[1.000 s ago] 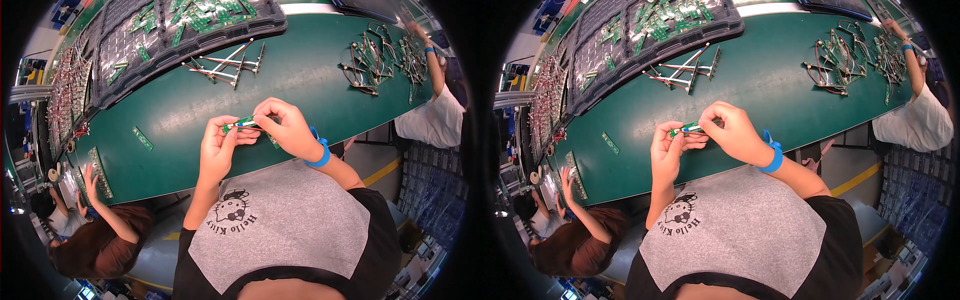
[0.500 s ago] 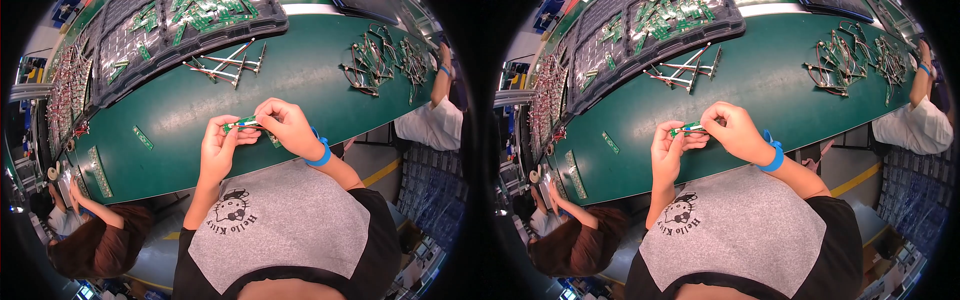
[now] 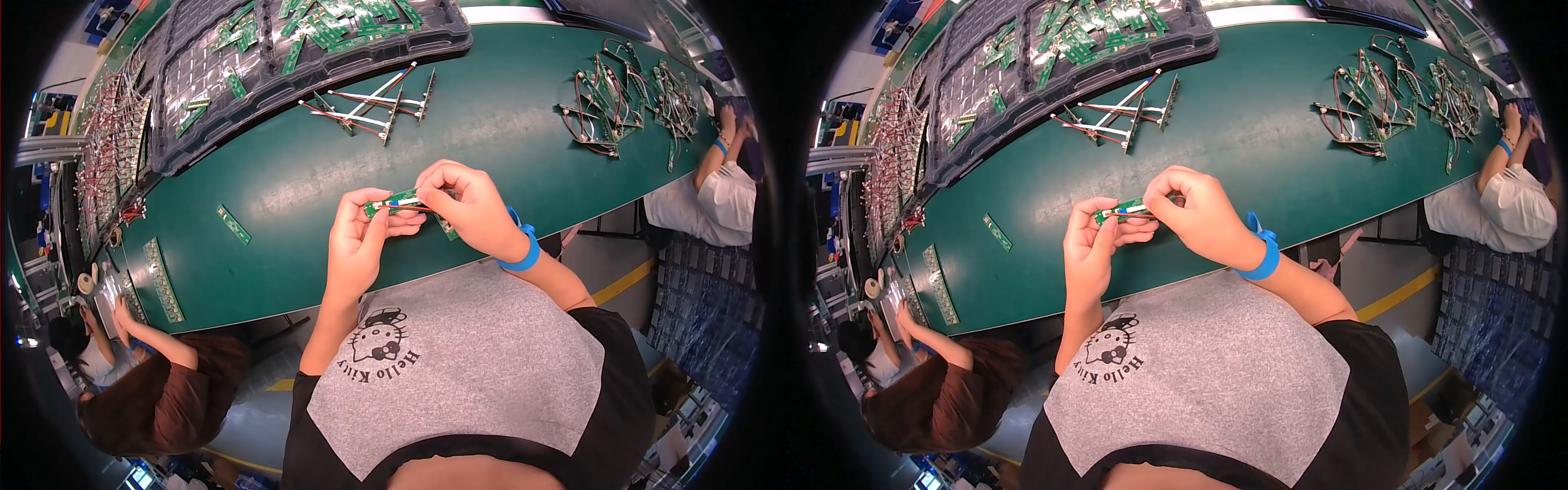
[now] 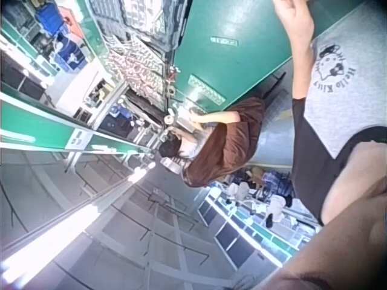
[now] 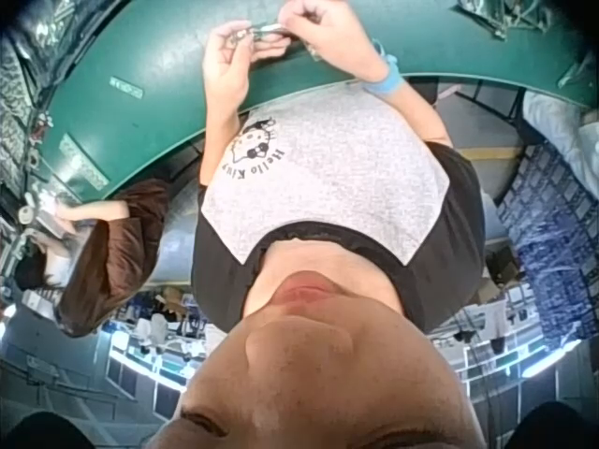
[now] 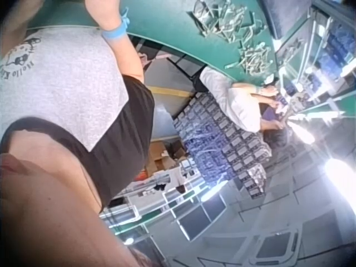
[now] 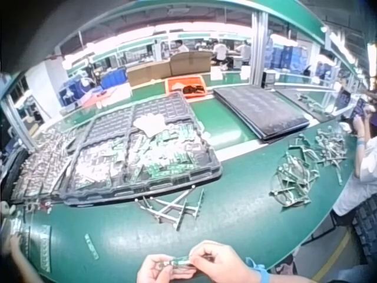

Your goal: The person connects wire harnesses to printed circuit boards by hand at an assembly station.

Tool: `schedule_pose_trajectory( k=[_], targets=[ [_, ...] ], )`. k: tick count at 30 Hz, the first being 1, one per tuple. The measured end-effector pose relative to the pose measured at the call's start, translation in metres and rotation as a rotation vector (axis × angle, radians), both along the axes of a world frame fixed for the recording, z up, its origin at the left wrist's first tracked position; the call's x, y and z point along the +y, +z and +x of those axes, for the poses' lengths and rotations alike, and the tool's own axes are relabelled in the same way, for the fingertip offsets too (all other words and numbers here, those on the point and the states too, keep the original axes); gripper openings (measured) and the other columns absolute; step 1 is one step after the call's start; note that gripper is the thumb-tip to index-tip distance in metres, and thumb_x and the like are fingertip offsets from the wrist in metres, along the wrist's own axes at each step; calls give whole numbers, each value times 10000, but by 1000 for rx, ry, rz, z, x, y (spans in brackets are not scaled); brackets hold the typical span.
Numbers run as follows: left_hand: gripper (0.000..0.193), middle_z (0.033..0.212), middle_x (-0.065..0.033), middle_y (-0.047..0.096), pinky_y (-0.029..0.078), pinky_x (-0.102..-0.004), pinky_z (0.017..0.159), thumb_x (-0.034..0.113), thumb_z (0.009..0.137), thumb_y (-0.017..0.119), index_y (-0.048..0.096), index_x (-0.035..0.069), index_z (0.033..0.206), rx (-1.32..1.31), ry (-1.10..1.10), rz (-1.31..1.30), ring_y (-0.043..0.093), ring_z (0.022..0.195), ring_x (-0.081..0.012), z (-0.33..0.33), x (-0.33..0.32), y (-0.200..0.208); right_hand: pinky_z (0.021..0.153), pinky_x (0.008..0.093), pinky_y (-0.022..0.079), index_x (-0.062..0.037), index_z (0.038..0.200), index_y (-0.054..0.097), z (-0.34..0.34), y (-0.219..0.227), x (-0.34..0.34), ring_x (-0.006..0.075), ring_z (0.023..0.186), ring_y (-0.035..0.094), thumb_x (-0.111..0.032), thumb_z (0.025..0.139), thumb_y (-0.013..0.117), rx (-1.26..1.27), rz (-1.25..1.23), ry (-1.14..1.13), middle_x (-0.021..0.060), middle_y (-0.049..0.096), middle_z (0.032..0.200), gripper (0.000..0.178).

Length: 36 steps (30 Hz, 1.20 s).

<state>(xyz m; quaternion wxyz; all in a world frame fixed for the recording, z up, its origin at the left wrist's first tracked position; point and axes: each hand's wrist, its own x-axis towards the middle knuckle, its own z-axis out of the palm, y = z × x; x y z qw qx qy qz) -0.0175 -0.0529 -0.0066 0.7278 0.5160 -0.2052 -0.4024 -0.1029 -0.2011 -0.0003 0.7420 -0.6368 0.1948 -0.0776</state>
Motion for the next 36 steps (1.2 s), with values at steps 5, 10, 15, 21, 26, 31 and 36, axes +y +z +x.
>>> schedule_pose_trajectory(
  k=[5, 10, 15, 21, 26, 31, 36],
  targets=[
    [163, 949, -207, 568, 515, -339, 784, 13, 906, 361, 361, -29, 1063, -6, 4, 3, 613, 871, -267, -1, 0, 0, 629, 204, 402, 28, 741, 526, 0, 2, 1, 65, 710, 478, -36, 816, 528, 7, -13, -8, 46, 535, 856, 99],
    [165, 953, -202, 566, 514, -335, 786, 14, 905, 369, 362, -32, 1063, -11, 6, 2, 612, 876, -262, -1, 1, 1, 635, 206, 398, 22, 746, 529, 0, 0, 2, 67, 721, 478, -44, 817, 532, 2, -68, 5, 44, 535, 852, 98],
    [175, 954, -194, 567, 512, -327, 789, 14, 903, 380, 370, -36, 1071, -32, 15, 14, 611, 879, -253, -2, 0, 3, 638, 207, 399, 22, 743, 526, 0, 0, 2, 69, 727, 479, -40, 819, 527, -13, -46, 5, 44, 533, 854, 98],
    [182, 954, -190, 567, 510, -319, 788, 18, 904, 386, 374, -39, 1076, -20, 16, 23, 611, 877, -246, -2, -1, 2, 617, 205, 395, 20, 739, 524, 0, 0, 1, 66, 709, 475, -39, 818, 525, 8, -76, -18, 41, 539, 847, 98],
    [177, 953, -193, 566, 510, -317, 787, 17, 905, 381, 374, -38, 1072, -25, 16, 24, 613, 873, -246, -2, -1, 2, 597, 201, 387, 15, 732, 527, 0, 3, 3, 60, 683, 467, -47, 812, 535, 13, -121, -37, 36, 552, 828, 101],
    [166, 953, -195, 565, 509, -317, 784, 12, 906, 372, 373, -37, 1065, -41, 22, 23, 613, 870, -247, -2, 0, 2, 580, 203, 377, 13, 722, 531, 0, 4, 3, 56, 661, 451, -57, 801, 547, 13, -170, -32, 34, 557, 820, 107],
    [169, 939, -231, 571, 526, -360, 749, 1, 895, 368, 371, -50, 1056, -83, 47, 35, 619, 842, -307, -3, -2, 2, 573, 200, 373, 13, 723, 533, 1, 3, 3, 53, 655, 446, -60, 802, 544, 12, -146, -25, 30, 555, 823, 109]
  ],
)
